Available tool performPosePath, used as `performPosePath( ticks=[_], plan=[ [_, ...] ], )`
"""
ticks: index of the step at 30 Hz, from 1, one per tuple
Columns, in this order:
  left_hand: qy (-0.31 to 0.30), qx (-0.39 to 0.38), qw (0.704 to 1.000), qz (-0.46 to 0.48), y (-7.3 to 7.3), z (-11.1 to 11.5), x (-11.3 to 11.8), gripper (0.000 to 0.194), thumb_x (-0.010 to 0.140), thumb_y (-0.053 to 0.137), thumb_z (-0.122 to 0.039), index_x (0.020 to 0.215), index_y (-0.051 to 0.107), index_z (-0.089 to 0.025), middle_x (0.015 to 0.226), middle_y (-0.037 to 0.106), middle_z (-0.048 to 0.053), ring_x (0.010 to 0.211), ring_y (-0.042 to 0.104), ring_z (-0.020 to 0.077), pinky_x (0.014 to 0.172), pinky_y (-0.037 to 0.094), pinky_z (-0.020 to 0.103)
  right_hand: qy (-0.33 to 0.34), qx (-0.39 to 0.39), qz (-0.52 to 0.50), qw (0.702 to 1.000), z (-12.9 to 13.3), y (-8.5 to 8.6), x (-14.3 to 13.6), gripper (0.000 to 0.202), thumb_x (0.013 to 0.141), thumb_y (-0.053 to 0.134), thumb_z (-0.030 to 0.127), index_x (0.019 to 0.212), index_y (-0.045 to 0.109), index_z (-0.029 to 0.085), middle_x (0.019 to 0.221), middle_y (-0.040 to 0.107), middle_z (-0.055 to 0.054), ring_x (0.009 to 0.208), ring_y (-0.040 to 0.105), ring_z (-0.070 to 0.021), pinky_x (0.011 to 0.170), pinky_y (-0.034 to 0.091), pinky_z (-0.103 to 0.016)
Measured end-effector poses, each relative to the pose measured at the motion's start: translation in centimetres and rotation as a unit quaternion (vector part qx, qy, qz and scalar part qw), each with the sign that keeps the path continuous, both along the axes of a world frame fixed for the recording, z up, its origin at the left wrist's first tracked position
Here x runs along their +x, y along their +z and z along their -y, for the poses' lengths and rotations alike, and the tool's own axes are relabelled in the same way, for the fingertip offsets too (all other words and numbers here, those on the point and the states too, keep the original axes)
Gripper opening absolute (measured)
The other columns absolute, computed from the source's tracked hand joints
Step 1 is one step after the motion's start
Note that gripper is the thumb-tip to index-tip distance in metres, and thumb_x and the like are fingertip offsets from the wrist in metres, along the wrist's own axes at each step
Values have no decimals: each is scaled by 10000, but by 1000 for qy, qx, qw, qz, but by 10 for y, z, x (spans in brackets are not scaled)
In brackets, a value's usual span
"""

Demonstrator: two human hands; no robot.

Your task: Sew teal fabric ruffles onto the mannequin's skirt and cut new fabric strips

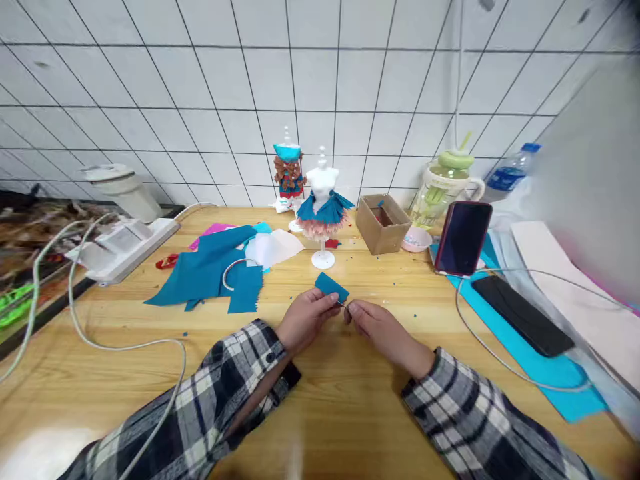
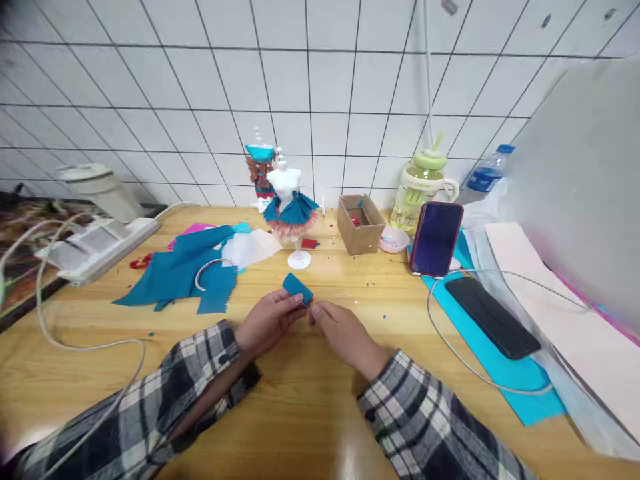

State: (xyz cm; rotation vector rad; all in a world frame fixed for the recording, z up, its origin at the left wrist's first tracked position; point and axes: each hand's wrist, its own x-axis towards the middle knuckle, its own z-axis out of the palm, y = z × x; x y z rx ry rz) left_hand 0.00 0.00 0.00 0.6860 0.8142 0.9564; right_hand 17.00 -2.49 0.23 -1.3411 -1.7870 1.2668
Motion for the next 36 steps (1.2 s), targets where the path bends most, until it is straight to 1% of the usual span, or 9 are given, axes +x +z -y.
performPosePath(
  ticks=[7,10,13,16,21,29,36],
  plan=[
    [-49,15,999,-1,0,-2,-2,212,665,801,-260,788,698,-122,840,702,41,774,625,121,776,474,237,12,-33,-32,999,0,4,3,398,915,353,495,738,535,188,584,382,37,570,368,-124,556,294,-253],
    [-50,8,999,2,1,-3,-2,188,653,808,-243,749,700,-124,802,698,31,751,622,113,763,480,228,12,-40,-39,998,0,4,4,404,910,361,506,735,538,188,574,374,40,560,359,-122,546,286,-252],
    [-50,2,999,2,2,-3,-3,186,647,811,-236,753,704,-125,787,697,27,744,622,111,763,482,229,11,-47,-44,998,0,4,4,407,903,372,514,727,535,186,569,368,42,552,351,-119,536,278,-250],
    [-52,2,999,-3,1,-3,-3,189,655,805,-243,769,709,-126,808,702,32,757,625,113,765,478,229,6,-56,-47,997,0,5,4,418,894,381,533,716,531,185,560,362,43,540,342,-117,524,271,-248],
    [-47,2,999,-1,-1,-3,-4,175,644,811,-241,727,705,-129,775,699,25,740,619,113,749,476,233,6,-68,-58,996,-2,4,4,441,874,403,574,700,524,188,550,349,46,525,331,-112,506,257,-245],
    [-68,9,998,-5,2,-3,-5,190,640,805,-245,746,709,-120,790,705,42,742,625,135,760,465,257,9,-90,-68,994,-1,5,5,473,842,442,603,713,586,171,516,329,50,504,318,-109,496,232,-251],
    [-61,1,998,-2,3,-2,-4,183,620,821,-245,698,704,-129,750,693,24,729,617,116,748,462,235,16,-89,-76,993,-2,6,8,468,827,476,591,724,607,154,507,316,55,499,288,-99,499,212,-251]
  ],
)
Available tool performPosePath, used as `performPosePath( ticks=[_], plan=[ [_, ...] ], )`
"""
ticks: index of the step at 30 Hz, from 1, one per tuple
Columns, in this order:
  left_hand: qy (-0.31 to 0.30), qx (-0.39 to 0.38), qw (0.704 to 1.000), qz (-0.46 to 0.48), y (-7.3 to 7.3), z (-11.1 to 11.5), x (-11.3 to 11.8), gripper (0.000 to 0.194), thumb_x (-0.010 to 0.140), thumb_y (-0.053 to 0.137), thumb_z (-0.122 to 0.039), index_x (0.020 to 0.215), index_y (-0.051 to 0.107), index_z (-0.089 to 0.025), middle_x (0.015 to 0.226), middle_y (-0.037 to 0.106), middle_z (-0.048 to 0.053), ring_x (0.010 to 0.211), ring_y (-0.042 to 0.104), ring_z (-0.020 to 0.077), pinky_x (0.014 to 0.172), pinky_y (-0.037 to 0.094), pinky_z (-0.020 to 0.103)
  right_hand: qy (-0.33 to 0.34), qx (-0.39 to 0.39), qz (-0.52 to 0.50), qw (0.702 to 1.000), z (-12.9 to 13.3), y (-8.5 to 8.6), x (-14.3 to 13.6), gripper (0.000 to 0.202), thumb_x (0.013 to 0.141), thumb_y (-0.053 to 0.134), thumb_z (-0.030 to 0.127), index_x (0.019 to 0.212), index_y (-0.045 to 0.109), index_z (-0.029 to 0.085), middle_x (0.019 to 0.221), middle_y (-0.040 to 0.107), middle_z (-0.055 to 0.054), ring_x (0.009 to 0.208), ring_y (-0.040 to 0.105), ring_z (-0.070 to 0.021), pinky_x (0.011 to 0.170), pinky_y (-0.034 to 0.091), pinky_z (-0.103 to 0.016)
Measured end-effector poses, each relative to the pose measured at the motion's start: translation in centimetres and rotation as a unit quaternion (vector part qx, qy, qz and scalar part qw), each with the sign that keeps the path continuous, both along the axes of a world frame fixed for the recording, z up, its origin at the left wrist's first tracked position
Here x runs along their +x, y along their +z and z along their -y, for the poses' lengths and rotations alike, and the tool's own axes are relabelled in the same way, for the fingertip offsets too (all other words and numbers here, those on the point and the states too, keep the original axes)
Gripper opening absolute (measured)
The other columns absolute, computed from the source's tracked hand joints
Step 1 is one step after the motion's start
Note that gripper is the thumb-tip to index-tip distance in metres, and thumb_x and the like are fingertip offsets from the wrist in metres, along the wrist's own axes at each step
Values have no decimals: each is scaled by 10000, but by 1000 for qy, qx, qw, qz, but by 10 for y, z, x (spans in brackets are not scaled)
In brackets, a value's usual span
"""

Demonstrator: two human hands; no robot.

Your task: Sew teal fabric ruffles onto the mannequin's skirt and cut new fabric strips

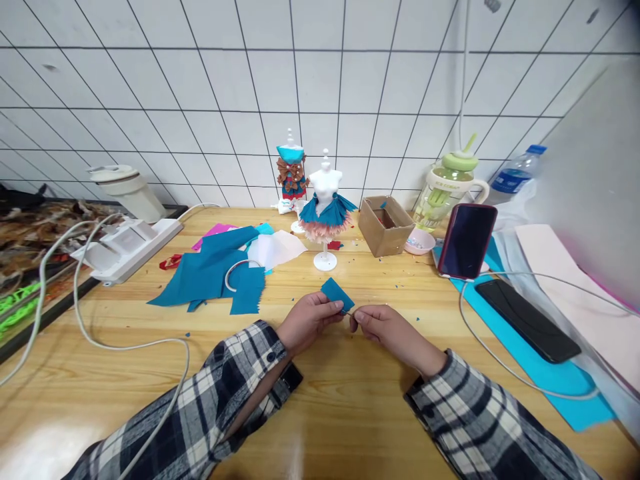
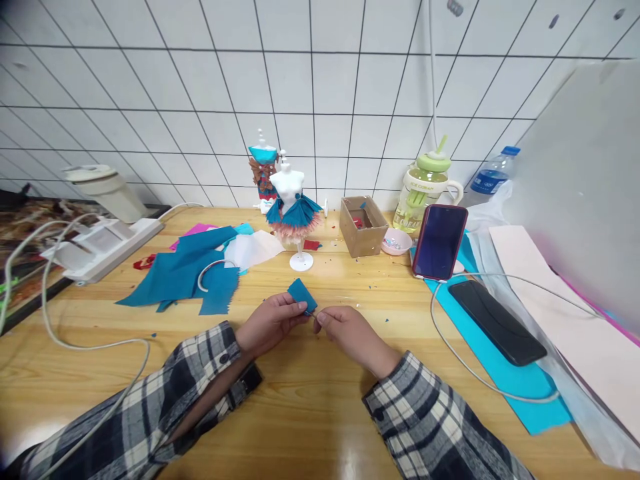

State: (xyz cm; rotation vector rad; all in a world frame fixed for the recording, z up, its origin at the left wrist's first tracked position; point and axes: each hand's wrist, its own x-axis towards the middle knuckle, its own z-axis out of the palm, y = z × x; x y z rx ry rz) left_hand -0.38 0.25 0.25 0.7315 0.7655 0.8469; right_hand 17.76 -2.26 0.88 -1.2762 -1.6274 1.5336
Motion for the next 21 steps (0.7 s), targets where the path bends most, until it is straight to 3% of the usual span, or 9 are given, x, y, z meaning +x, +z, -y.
performPosePath(
  ticks=[11,21],
  plan=[
    [16,-5,1000,-2,0,0,1,234,599,838,-265,707,692,-117,743,687,26,711,614,113,753,462,251,-13,-16,-19,1000,0,0,-1,457,830,478,580,734,602,151,500,287,66,475,254,-89,482,193,-250],
    [56,-32,998,21,0,-1,1,202,657,808,-229,751,683,-101,743,681,27,713,615,93,734,481,207,-17,59,76,995,7,-14,-6,355,950,329,492,838,520,215,570,469,41,525,425,-116,508,302,-239]
  ],
)
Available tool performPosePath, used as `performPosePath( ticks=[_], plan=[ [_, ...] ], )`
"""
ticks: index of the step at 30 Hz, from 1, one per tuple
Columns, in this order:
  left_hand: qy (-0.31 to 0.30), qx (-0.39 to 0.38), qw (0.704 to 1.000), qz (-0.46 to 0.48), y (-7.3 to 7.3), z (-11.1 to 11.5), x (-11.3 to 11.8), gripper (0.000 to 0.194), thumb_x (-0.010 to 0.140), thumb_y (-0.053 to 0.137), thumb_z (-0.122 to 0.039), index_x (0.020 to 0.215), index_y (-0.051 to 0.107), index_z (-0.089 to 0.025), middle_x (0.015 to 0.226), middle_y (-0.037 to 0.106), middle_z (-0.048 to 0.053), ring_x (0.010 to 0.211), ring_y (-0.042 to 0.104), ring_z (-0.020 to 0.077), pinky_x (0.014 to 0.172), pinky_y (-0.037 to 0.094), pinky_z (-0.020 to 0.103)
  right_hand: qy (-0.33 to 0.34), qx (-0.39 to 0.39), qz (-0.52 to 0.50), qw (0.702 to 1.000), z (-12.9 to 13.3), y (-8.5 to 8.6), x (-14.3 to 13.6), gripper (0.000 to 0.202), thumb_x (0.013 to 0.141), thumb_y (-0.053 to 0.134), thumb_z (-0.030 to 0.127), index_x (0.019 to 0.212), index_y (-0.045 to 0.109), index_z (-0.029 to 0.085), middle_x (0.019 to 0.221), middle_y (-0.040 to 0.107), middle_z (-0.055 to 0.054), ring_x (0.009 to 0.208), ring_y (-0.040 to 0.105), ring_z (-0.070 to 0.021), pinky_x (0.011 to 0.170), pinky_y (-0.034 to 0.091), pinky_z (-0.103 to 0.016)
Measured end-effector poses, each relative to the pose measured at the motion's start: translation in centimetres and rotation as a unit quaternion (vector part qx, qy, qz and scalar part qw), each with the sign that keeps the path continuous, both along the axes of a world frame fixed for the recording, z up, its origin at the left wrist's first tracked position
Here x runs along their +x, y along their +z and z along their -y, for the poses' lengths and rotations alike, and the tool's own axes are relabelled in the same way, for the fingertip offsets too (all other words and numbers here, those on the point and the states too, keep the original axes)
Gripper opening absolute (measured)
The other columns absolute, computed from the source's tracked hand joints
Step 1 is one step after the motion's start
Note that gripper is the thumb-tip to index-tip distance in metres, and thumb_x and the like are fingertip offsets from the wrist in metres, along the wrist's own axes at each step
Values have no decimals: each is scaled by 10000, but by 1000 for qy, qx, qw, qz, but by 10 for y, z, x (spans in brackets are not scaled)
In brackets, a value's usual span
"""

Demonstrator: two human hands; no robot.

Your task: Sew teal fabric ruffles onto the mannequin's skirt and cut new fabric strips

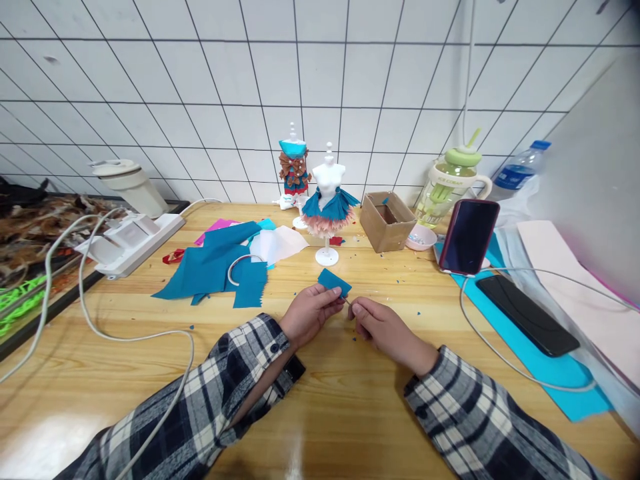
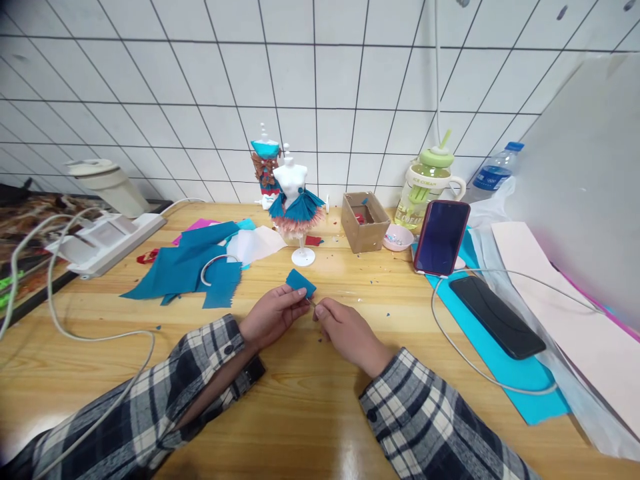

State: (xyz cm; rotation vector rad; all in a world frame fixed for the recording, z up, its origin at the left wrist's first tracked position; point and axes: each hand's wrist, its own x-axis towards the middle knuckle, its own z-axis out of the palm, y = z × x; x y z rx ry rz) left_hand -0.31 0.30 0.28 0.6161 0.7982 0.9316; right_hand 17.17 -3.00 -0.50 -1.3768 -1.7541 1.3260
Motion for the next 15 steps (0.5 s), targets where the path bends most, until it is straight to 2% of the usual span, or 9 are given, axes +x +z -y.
performPosePath(
  ticks=[6,15],
  plan=[
    [-3,5,1000,-1,-2,0,1,218,671,803,-242,783,680,-101,771,686,33,747,625,102,757,484,216,-16,46,40,998,3,-3,-5,318,964,308,483,781,394,237,619,502,38,552,460,-129,508,314,-248],
    [0,6,1000,5,-1,0,1,214,651,817,-226,749,676,-99,737,679,25,731,624,100,751,486,218,3,45,39,998,6,2,-10,298,976,277,462,812,389,240,606,499,44,537,472,-128,513,332,-258]
  ],
)
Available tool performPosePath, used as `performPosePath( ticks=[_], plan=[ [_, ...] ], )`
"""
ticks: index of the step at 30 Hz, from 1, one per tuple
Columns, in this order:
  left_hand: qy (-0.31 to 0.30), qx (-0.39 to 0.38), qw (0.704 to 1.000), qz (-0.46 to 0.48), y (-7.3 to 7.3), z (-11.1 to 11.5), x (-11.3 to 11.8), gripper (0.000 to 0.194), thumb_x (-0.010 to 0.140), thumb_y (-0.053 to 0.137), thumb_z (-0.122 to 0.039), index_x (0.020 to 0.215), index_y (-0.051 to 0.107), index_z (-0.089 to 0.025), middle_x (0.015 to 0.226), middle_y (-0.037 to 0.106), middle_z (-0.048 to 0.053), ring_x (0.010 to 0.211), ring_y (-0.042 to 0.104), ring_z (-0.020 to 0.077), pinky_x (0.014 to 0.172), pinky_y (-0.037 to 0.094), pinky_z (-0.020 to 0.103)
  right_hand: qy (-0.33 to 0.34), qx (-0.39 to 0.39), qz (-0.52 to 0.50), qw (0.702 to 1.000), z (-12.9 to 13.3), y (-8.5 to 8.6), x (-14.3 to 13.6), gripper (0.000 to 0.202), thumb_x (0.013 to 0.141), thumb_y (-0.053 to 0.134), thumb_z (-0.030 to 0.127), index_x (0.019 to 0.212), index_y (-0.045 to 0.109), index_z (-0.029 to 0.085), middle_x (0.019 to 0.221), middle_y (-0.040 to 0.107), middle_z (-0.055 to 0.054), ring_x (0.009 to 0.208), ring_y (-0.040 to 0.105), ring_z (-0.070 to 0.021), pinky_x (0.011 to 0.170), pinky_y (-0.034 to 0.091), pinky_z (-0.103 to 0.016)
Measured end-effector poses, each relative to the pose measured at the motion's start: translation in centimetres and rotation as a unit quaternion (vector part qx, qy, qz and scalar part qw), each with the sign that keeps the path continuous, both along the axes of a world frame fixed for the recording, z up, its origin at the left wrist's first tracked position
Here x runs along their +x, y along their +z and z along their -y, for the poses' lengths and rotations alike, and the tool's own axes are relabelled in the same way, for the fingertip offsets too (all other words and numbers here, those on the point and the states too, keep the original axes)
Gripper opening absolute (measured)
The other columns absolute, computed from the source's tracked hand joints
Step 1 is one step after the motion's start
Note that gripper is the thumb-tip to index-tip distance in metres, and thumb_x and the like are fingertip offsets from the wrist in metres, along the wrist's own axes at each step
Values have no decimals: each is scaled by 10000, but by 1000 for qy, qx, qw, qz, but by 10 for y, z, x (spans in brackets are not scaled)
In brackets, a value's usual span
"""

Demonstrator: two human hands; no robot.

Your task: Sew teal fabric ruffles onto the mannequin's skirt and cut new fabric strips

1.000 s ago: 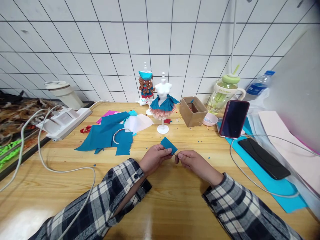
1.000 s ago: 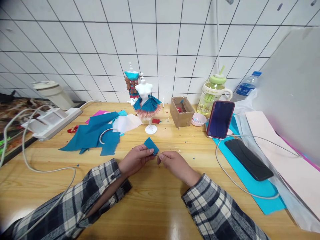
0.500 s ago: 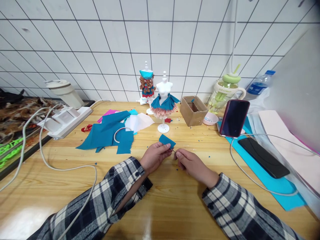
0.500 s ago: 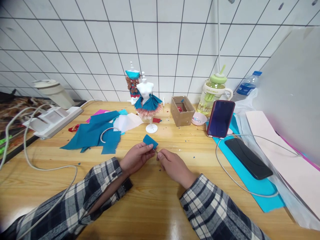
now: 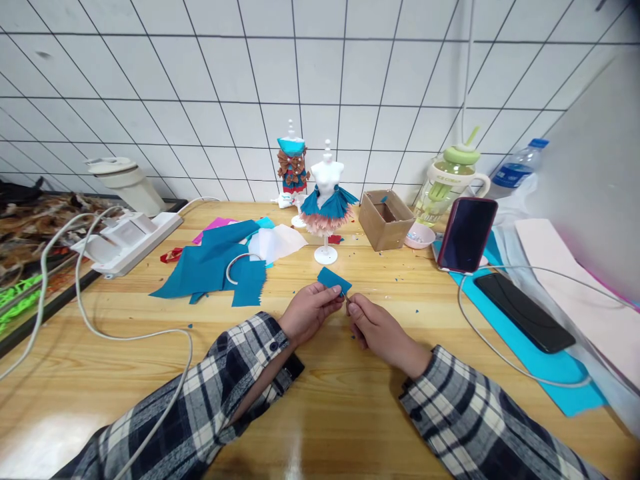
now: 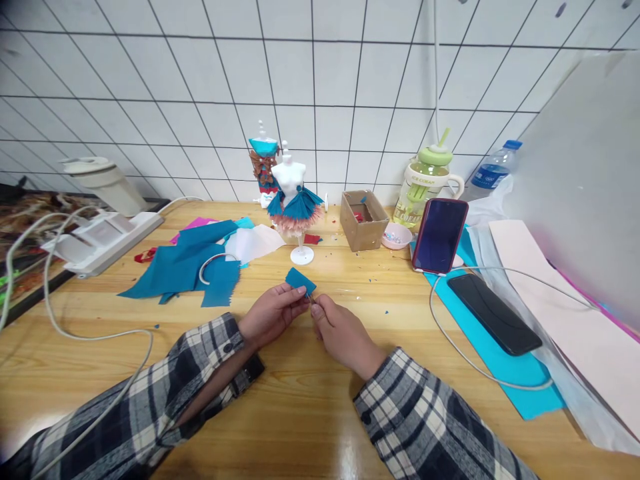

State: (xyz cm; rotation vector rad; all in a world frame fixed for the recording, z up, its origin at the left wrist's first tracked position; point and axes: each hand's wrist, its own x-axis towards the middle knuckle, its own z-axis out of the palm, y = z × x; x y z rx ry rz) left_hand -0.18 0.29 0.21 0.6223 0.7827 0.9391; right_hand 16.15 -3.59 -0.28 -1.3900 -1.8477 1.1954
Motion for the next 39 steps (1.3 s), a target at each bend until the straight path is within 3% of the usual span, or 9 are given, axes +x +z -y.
performPosePath(
  ticks=[25,39],
  plan=[
    [-2,7,1000,-2,0,0,1,209,651,817,-244,714,667,-113,739,679,18,735,612,95,760,476,217,-8,0,-13,1000,-1,-4,-1,356,978,253,491,768,391,238,607,517,37,547,480,-135,527,340,-267],
    [8,1,1000,0,0,0,0,175,675,794,-225,717,668,-111,722,670,19,720,612,95,751,476,216,-12,-2,-26,1000,-4,-4,1,329,959,308,464,736,385,234,622,451,35,585,421,-142,558,330,-267]
  ],
)
